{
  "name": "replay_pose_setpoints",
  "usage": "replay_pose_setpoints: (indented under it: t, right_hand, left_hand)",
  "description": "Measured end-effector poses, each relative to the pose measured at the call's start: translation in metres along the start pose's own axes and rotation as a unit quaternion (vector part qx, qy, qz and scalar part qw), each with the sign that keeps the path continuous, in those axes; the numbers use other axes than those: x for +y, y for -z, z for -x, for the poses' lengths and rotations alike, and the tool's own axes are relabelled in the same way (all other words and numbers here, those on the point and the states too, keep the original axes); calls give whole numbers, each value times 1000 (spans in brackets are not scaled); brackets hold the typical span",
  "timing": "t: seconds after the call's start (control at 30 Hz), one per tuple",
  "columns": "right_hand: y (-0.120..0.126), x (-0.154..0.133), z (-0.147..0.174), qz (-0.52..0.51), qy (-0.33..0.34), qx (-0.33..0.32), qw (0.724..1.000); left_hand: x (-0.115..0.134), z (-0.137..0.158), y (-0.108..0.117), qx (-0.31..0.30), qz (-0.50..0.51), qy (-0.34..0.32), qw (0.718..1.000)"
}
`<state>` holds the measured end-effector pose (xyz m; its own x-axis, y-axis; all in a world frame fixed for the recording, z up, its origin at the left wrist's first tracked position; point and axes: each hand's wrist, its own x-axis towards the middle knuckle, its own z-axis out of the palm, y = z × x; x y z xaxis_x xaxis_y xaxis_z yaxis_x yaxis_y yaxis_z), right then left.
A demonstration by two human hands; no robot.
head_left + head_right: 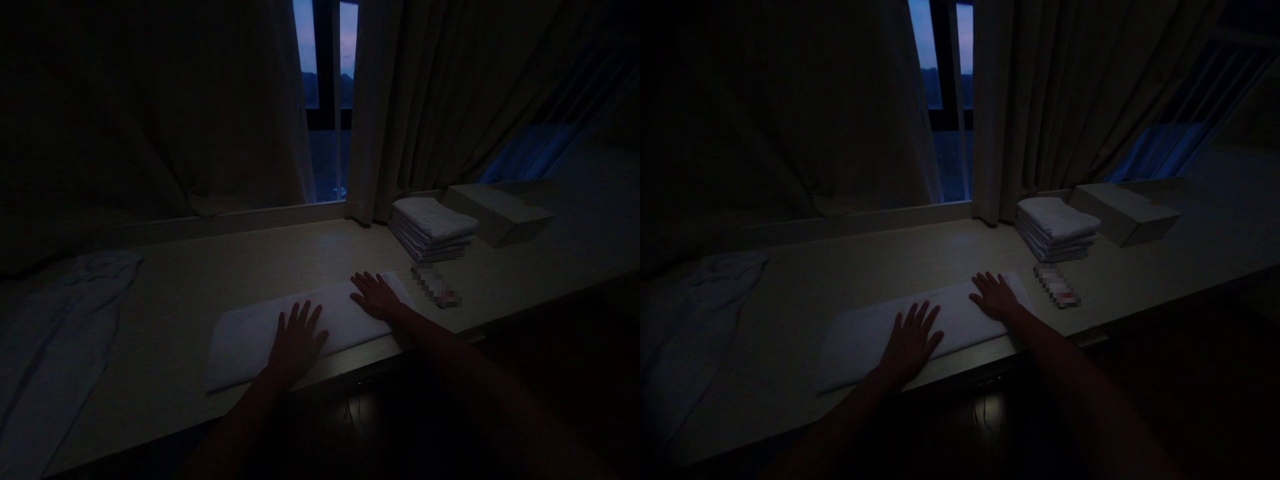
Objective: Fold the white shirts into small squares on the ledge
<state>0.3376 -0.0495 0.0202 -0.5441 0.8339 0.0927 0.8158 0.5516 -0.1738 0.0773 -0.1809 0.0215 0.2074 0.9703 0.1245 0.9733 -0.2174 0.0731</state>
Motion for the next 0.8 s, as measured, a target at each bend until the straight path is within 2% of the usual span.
replay_pose_setpoints:
  t: [0.13, 0.23, 0.33, 0.5, 0.57, 0.67, 0.8]
  right_hand:
    - [-3, -2, 0, 11, 4, 16, 1000]
    - [-4, -1, 1, 16, 0, 14, 1000]
    - [-4, 0, 1, 16, 1, 11, 1000]
    - [-5, 0, 1, 14, 4, 11, 1000]
    - [-5, 0, 1, 15, 1, 9, 1000]
    - [-4, -1, 1, 17, 3, 4, 1000]
    - [-3, -2, 1, 12, 4, 1, 1000]
  left_hand:
    - [-1, -10, 2, -19, 1, 3, 1000]
    - [-15, -16, 6, -26, -7, 33, 999]
    - [-54, -7, 8, -25, -32, 77, 996]
    - [-140, 35, 2, -12, -71, 160, 985]
    - [-161, 48, -4, -9, -76, 153, 985]
    - [-172, 55, -10, -10, -89, 145, 985]
    - [-164, 52, -8, 0, -102, 146, 984]
